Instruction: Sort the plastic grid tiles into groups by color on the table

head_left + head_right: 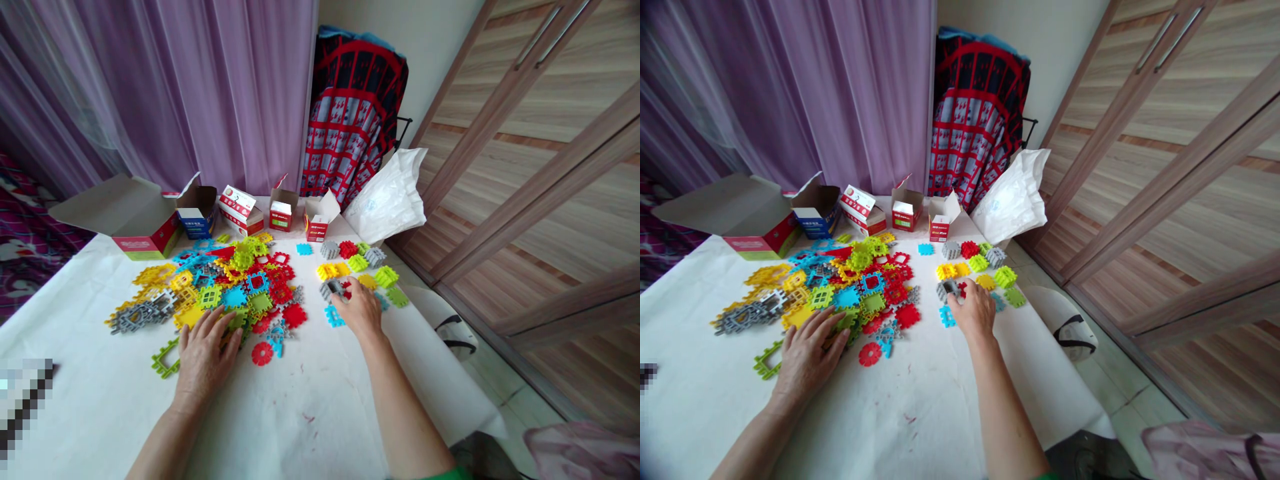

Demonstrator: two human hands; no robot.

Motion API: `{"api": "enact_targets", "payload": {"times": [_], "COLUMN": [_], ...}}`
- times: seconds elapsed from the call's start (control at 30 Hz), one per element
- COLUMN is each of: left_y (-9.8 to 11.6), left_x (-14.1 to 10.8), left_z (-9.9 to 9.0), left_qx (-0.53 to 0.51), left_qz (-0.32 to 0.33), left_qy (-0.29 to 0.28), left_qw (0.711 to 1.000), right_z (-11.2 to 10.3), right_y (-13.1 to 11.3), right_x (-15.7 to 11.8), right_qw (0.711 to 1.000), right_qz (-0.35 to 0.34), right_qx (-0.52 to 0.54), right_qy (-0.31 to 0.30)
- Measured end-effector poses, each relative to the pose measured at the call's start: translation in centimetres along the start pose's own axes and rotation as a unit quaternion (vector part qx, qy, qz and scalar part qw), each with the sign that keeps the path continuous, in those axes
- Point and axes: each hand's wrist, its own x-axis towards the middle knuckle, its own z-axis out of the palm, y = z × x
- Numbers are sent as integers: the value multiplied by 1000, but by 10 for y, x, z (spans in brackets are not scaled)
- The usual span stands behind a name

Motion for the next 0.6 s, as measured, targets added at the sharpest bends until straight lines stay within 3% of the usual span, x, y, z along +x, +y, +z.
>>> {"api": "enact_targets", "payload": {"times": [0.13, 0.3, 0.43, 0.6], "left_y": [0, 0, -2, -3], "left_x": [0, -1, -1, -2], "left_z": [0, 1, 3, 4], "left_qx": [-5, -14, -10, -6], "left_qz": [0, -6, -8, -4], "left_qy": [3, 9, -1, 6], "left_qw": [1000, 1000, 1000, 1000], "right_z": [-10, -11, -10, -14], "right_y": [12, 10, 6, 8], "right_x": [-11, -37, -57, -58], "right_qw": [1000, 992, 983, 968], "right_qz": [-25, -82, -114, -169], "right_qx": [0, -43, -86, -88], "right_qy": [9, -81, -118, -161]}}
